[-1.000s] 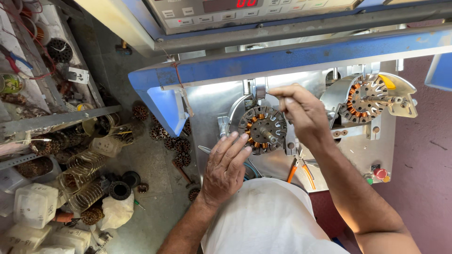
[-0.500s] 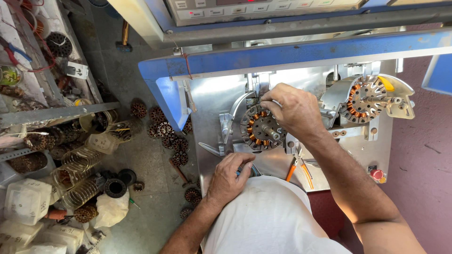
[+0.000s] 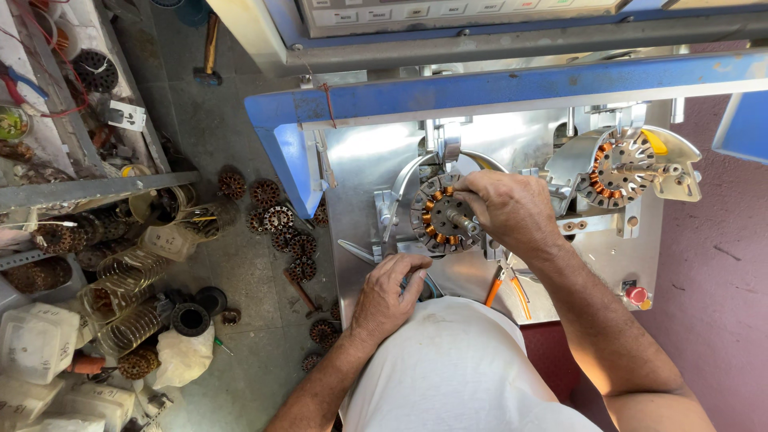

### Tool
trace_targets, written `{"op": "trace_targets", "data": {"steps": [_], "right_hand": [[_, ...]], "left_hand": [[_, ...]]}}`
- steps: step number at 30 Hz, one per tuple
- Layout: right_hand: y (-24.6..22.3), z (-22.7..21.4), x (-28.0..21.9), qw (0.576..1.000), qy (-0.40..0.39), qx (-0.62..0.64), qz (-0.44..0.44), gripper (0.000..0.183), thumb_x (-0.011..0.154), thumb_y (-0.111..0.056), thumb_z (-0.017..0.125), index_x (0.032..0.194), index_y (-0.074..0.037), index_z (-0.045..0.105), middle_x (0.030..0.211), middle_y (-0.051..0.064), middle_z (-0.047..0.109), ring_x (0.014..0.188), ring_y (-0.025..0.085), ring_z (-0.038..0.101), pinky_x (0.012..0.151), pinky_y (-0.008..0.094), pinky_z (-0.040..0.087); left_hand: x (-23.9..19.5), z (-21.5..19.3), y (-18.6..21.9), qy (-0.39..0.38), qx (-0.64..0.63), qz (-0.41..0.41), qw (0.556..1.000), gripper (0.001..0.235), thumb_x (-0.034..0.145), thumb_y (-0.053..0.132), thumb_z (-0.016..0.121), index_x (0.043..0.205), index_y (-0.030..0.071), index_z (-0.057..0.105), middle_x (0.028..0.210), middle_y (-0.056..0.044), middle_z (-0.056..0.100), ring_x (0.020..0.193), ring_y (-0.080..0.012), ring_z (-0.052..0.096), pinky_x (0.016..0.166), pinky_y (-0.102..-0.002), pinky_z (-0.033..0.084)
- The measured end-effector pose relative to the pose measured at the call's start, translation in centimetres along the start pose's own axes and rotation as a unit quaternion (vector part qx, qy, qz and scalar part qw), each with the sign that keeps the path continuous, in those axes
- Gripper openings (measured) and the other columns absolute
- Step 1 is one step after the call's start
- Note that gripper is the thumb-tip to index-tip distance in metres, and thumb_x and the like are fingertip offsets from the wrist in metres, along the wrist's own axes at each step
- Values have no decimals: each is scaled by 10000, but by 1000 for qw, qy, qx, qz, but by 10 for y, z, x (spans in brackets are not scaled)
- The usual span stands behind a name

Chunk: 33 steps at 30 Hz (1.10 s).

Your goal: The person operates a dual-station motor winding machine, placing copper-wound stator cores into the fixtures, adjusting the clamps, and using pliers and a hex key to secure and align the components. The person repeatedly loads, adjusts, and removes the stator cores while monitoring the machine's digital display.

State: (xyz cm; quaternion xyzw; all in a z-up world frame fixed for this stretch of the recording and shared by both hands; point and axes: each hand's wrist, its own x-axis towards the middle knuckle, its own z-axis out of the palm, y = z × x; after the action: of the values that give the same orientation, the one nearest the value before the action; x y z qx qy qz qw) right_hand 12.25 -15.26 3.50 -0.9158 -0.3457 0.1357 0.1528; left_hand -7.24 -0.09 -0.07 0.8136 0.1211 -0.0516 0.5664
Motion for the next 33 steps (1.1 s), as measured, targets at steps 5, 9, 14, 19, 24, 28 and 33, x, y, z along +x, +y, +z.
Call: {"op": "trace_targets", "data": {"steps": [5, 9, 14, 19, 24, 28, 33], "right_hand": [[3, -1, -4, 1000, -26, 7, 12, 133, 901, -311, 750, 949, -189, 775, 750, -5, 757, 620, 155, 708, 558, 353, 564], [3, 2, -6, 998, -56, -10, 39, 150, 910, -351, 754, 951, -209, 779, 736, -15, 766, 611, 142, 712, 560, 348, 571], [5, 1, -12, 999, -1, 35, 17, 170, 873, -313, 778, 996, -196, 784, 863, 5, 794, 680, 146, 736, 594, 339, 593], [5, -3, -17, 998, 16, 50, 18, 213, 872, -292, 785, 1054, -182, 774, 952, 44, 797, 745, 172, 749, 621, 350, 603], [6, -16, -27, 996, 36, 78, 17, 242, 879, -286, 774, 1096, -178, 771, 982, 52, 794, 790, 177, 754, 650, 355, 609], [15, -29, -42, 993, 41, 104, 31, 257, 881, -306, 782, 1101, -174, 783, 937, 43, 794, 725, 166, 731, 618, 356, 575], [30, -41, -68, 993, 49, 103, 28, 270, 884, -318, 784, 1096, -152, 789, 922, 42, 784, 620, 168, 665, 576, 348, 537]], "left_hand": [[-3, -5, 2, 9, -6, 9, 1000, 158, 950, 100, 640, 1089, 62, 704, 1024, -81, 740, 996, -248, 719, 883, -390, 577], [-3, -7, 4, 17, -8, 23, 1000, 145, 951, 92, 642, 1076, 59, 707, 1019, -82, 741, 989, -251, 720, 876, -390, 575], [-7, -8, 3, 28, -5, 38, 999, 160, 954, 92, 636, 1098, 60, 698, 1041, -85, 743, 1006, -252, 721, 891, -389, 575], [-13, -2, 0, 21, -9, -1, 1000, 206, 969, 125, 628, 1166, 70, 653, 1083, -90, 730, 986, -217, 736, 884, -373, 592], [-29, 13, -15, 52, 25, 0, 998, 217, 969, 146, 634, 1175, 76, 650, 1067, -87, 737, 976, -214, 742, 879, -373, 597], [-56, 24, -39, 113, 164, -25, 980, 227, 986, 211, 631, 1177, 91, 653, 1100, -90, 710, 1003, -236, 706, 890, -395, 577], [-108, 32, -57, 137, 327, -218, 909, 397, 895, 409, 684, 1119, 84, 638, 1089, -128, 648, 1017, -286, 654, 869, -421, 571]]}}
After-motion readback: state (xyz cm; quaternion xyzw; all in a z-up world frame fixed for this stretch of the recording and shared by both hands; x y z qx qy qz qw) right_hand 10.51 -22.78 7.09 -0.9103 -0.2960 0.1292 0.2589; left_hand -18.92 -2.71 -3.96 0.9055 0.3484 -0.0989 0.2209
